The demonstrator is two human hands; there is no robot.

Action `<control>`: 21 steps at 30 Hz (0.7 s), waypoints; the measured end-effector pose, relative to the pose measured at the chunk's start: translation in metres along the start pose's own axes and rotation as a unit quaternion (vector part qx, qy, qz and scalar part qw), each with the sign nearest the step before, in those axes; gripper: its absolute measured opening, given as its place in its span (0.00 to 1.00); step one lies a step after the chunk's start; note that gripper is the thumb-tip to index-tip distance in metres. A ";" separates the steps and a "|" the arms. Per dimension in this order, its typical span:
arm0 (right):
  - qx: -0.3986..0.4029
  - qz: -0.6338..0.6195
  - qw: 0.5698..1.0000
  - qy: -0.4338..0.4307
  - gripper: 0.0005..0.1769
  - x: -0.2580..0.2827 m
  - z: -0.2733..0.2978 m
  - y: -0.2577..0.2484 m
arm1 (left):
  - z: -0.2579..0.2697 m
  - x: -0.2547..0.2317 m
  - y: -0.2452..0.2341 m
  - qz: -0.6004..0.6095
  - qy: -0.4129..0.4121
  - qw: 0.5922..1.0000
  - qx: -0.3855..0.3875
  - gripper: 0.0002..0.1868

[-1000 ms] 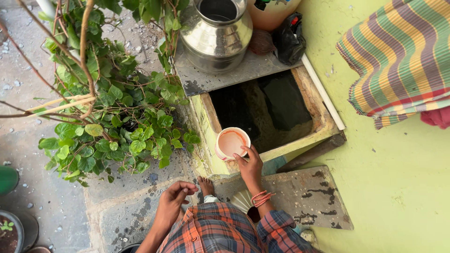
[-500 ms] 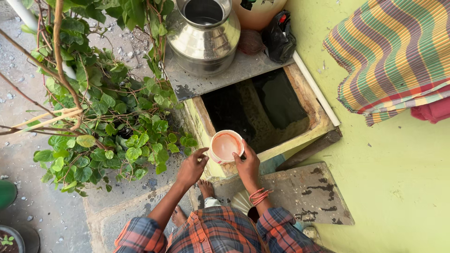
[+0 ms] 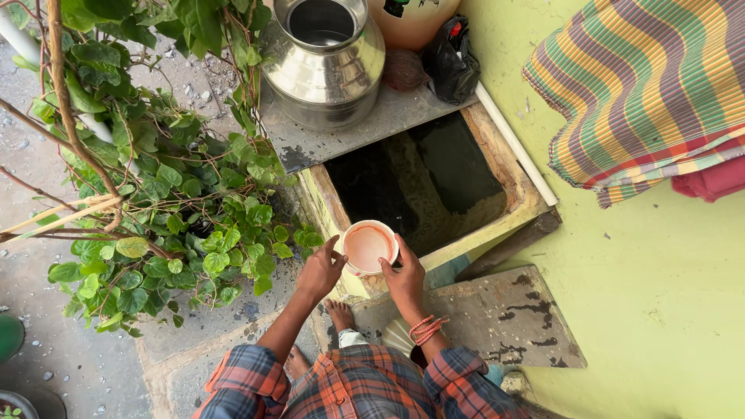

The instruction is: The person collects water from a basin using a small plastic container and pours it into the soil of several potted plants and a larger climbing plant.

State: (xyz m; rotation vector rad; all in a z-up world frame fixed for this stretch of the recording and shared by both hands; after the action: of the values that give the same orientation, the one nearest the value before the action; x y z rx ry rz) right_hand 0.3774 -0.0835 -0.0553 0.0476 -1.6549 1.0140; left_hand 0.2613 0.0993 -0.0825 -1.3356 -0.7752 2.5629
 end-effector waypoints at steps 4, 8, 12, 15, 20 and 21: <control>0.017 -0.001 1.000 0.005 0.38 -0.001 -0.001 0.000 | -0.001 0.004 0.001 -0.002 -0.023 1.000 0.014 0.32; 0.064 -0.066 0.995 0.040 0.45 -0.006 -0.002 0.007 | 0.003 -0.001 -0.003 0.003 -0.019 1.000 0.009 0.33; 0.123 -0.064 0.990 0.041 0.60 -0.011 -0.004 0.018 | 0.007 -0.009 -0.004 -0.020 -0.032 0.999 0.023 0.35; 0.122 -0.036 0.992 0.000 0.63 -0.011 -0.006 0.017 | 0.009 -0.006 -0.005 -0.008 -0.056 0.998 0.034 0.35; 0.137 -0.021 0.990 0.009 0.64 -0.014 -0.009 0.018 | 0.007 -0.002 -0.004 -0.012 -0.040 0.999 0.024 0.35; 0.134 -0.014 0.991 -0.006 0.64 -0.011 -0.010 0.017 | 0.007 -0.004 -0.005 -0.016 -0.026 0.999 0.013 0.35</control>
State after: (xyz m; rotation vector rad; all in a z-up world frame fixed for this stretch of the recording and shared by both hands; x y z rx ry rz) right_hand 0.3802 -0.0722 -0.0744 0.2546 -1.5154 1.2103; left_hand 0.2571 0.0995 -0.0738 -1.2438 -0.7618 2.5819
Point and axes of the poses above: each hand's wrist, its own z-axis away from the middle knuckle, its own y-axis out of the palm, x = y × z, the point moved 7 cm from there along -z, towards the middle knuckle, and after that the axes turned 12 degrees about x, right-handed, at the moved point
